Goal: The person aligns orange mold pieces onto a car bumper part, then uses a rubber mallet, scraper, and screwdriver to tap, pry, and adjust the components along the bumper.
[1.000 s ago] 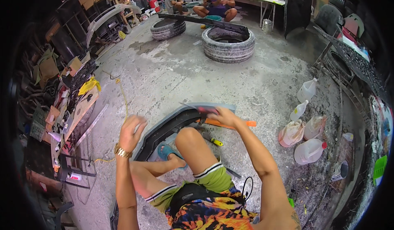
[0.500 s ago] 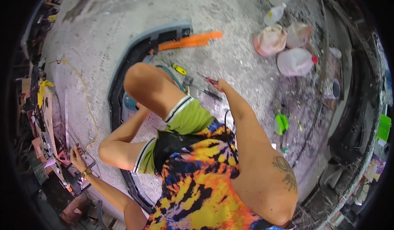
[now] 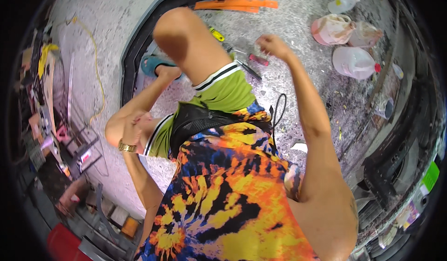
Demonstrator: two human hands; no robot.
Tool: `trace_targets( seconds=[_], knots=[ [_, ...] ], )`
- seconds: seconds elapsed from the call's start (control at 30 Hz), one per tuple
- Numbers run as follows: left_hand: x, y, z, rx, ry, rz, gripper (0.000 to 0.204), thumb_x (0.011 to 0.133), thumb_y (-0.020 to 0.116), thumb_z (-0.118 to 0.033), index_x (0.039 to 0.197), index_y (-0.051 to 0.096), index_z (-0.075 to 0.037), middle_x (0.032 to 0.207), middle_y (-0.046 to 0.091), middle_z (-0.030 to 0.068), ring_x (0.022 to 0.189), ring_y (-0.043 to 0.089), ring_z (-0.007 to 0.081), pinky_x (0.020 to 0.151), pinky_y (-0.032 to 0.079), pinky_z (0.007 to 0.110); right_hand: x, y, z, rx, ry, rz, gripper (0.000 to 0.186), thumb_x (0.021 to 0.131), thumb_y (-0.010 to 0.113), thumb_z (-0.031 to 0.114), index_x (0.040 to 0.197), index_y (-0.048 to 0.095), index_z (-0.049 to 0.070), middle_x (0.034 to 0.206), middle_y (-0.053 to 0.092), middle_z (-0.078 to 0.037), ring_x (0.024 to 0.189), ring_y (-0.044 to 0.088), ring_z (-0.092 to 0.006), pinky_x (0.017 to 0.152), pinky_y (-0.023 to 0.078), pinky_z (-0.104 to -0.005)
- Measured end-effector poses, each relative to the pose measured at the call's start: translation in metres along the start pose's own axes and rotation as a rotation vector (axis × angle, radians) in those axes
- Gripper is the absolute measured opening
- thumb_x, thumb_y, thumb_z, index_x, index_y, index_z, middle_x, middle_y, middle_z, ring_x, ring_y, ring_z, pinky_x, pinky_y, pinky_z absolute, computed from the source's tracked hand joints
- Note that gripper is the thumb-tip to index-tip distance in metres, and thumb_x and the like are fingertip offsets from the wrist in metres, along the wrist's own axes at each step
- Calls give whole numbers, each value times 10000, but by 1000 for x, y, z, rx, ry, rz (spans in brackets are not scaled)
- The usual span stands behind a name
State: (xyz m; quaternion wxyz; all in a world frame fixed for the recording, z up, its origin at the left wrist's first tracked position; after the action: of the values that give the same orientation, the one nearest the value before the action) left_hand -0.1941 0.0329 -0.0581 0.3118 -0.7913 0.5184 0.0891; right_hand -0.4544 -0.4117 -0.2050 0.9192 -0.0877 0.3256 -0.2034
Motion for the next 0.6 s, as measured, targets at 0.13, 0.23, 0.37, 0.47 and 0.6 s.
trace_targets(
  seconds=[0.13,0.23,0.37,0.47,0.6],
  knots=[
    [-22,52,7,-228,-250,94,265,891,566,-243,898,633,13,769,610,67,749,565,126,681,452,271,-83,-53,144,45,-352,-219,265,928,501,284,1018,609,60,718,547,25,589,433,-40,502,319,-195],
    [-36,66,4,-13,-122,84,287,889,563,-231,964,628,38,820,632,120,779,593,191,721,456,290,-106,-4,211,-9,-549,-18,269,930,503,260,1066,597,47,786,567,23,671,481,-35,558,377,-190],
    [-47,83,-2,-21,-35,72,297,883,564,-216,1026,610,40,927,618,147,861,583,255,777,441,300,-74,128,193,-194,-666,584,292,916,532,263,1070,594,23,932,625,-78,887,564,-156,804,447,-282],
    [-56,90,-30,-42,28,-69,264,865,582,-178,1035,605,22,916,565,112,838,565,220,741,447,289,-52,224,161,-349,-527,1035,386,895,537,363,1044,620,16,930,637,-82,853,571,-168,782,447,-298],
    [-77,106,-39,32,-2,-213,231,834,614,-140,1012,619,7,949,571,98,816,574,195,678,466,277,-41,286,155,-555,-250,1232,462,844,562,465,964,668,31,856,655,-86,809,579,-174,749,449,-317]
  ],
)
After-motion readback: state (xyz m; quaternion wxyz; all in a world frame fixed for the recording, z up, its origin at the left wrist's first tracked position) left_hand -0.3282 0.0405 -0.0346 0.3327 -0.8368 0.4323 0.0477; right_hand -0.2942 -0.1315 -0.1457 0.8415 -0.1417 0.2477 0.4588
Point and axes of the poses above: each hand's wrist, its own x-axis towards the middle knuckle, its own y-axis out of the palm, z = x × y, the point moved 4 cm from there along x, towards the middle knuckle
